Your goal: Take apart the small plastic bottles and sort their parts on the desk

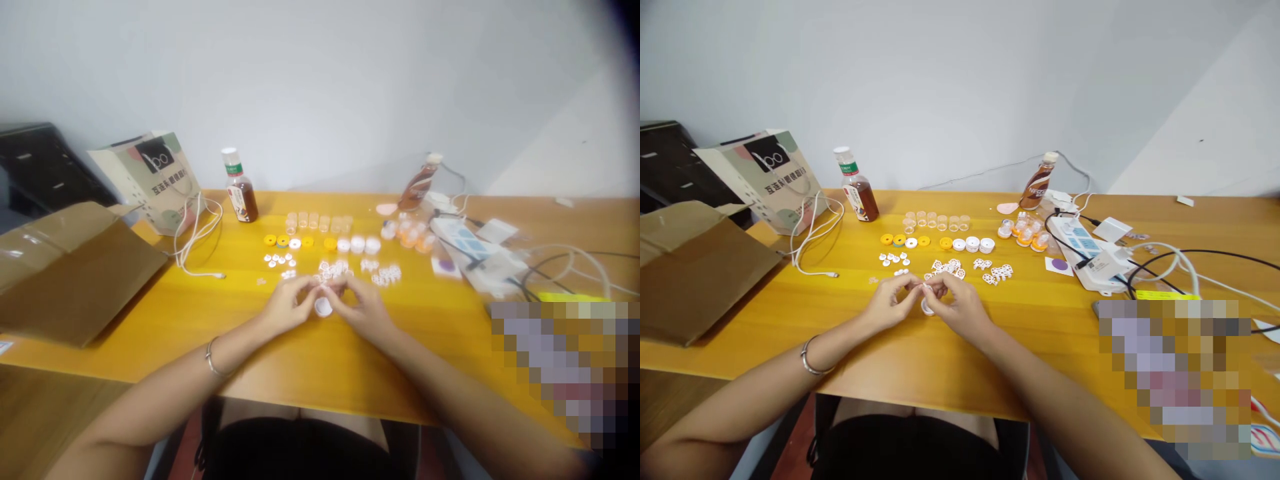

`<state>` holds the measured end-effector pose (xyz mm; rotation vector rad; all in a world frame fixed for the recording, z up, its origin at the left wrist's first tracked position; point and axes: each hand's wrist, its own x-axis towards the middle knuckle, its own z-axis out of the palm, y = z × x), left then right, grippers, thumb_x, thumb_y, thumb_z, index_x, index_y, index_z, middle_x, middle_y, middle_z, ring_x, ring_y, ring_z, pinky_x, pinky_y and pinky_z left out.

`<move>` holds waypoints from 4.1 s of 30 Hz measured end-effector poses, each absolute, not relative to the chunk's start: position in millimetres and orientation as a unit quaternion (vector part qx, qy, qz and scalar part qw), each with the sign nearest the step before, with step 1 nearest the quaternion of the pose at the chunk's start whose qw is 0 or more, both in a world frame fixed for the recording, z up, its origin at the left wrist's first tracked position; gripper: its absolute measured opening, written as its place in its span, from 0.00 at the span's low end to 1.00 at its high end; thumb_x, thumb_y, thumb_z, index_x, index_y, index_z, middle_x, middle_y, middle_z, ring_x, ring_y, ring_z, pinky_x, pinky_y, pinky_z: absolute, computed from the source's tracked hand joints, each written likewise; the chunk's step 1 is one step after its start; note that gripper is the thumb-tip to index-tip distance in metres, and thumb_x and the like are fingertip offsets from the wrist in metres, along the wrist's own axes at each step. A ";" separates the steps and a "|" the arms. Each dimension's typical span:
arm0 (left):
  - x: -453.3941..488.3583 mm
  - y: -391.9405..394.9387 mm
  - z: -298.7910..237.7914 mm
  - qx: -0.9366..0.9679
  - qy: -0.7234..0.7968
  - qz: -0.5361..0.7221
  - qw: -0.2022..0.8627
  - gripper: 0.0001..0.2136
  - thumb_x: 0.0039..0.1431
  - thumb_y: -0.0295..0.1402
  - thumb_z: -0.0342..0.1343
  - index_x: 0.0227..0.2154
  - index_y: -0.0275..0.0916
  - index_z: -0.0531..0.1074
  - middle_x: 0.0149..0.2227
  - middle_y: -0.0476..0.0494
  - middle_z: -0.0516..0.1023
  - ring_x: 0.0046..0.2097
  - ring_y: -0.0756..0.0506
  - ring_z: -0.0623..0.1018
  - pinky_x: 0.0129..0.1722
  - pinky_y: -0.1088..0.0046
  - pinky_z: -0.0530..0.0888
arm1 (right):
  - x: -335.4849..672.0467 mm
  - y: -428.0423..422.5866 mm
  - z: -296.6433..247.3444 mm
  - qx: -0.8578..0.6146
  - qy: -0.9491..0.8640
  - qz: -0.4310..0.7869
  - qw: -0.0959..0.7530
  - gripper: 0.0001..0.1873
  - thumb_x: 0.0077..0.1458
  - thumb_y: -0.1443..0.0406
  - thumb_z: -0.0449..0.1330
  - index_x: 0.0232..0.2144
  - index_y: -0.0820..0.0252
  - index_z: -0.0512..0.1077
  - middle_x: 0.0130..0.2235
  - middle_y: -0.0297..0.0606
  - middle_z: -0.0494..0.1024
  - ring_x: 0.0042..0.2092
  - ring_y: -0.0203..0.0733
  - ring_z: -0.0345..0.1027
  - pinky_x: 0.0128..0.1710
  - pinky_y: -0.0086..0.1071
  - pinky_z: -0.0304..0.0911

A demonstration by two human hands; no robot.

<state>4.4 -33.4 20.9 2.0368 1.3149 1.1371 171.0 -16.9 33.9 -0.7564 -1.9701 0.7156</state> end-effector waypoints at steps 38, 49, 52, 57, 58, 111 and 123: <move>-6.2 -22.5 25.8 0.646 0.372 0.422 0.516 0.17 0.51 0.45 0.55 0.24 0.32 0.72 0.25 0.45 0.74 0.29 0.50 0.72 0.34 0.75 0.68 | 172.9 -8.6 29.8 -0.261 -0.764 0.407 0.427 0.07 0.51 0.64 0.59 0.34 0.58 0.68 0.27 0.33 0.75 0.29 0.34 0.67 0.32 0.31 0.65; -11.3 -19.8 20.9 0.632 0.339 0.391 0.577 0.12 0.53 0.39 0.55 0.26 0.32 0.74 0.26 0.44 0.76 0.30 0.50 0.74 0.35 0.74 0.70 | 175.4 -2.4 26.6 -0.248 -0.765 0.435 0.404 0.06 0.51 0.62 0.59 0.32 0.59 0.68 0.29 0.33 0.75 0.32 0.36 0.70 0.35 0.32 0.66; -10.2 -19.2 19.1 0.627 0.343 0.402 0.573 0.13 0.53 0.39 0.55 0.25 0.32 0.74 0.26 0.43 0.76 0.30 0.50 0.74 0.35 0.74 0.70 | 174.6 -3.4 26.9 -0.256 -0.778 0.398 0.414 0.06 0.53 0.63 0.57 0.33 0.58 0.68 0.29 0.34 0.75 0.31 0.36 0.70 0.34 0.32 0.67; -10.5 -21.2 20.2 0.631 0.339 0.393 0.577 0.15 0.53 0.41 0.55 0.27 0.32 0.75 0.28 0.42 0.77 0.32 0.48 0.75 0.37 0.72 0.70 | 181.7 -4.1 32.8 -0.192 -0.861 0.163 0.441 0.08 0.51 0.65 0.59 0.36 0.57 0.69 0.32 0.38 0.76 0.34 0.39 0.69 0.36 0.35 0.66; -10.6 -22.1 21.1 0.635 0.334 0.386 0.579 0.14 0.53 0.41 0.55 0.28 0.32 0.75 0.28 0.41 0.77 0.33 0.48 0.75 0.38 0.71 0.70 | 183.1 -4.5 34.4 -0.172 -0.873 0.141 0.434 0.08 0.52 0.65 0.58 0.37 0.57 0.69 0.32 0.38 0.76 0.35 0.39 0.69 0.36 0.35 0.66; -2.7 -27.5 10.4 0.830 0.356 0.430 -0.006 0.12 0.59 0.29 0.49 0.45 0.35 0.67 0.39 0.39 0.76 0.41 0.48 0.75 0.42 0.70 0.75 | 177.3 2.4 27.8 -0.419 -0.792 0.234 0.378 0.13 0.54 0.62 0.51 0.20 0.59 0.60 0.18 0.28 0.61 0.21 0.31 0.54 0.22 0.25 0.51; -10.6 -20.2 12.9 0.799 0.390 0.457 0.021 0.11 0.58 0.28 0.50 0.44 0.37 0.67 0.37 0.42 0.75 0.38 0.49 0.75 0.41 0.71 0.74 | 185.9 33.3 11.0 -0.468 -0.810 0.176 0.306 0.13 0.53 0.60 0.51 0.19 0.58 0.58 0.19 0.30 0.63 0.23 0.34 0.57 0.23 0.27 0.50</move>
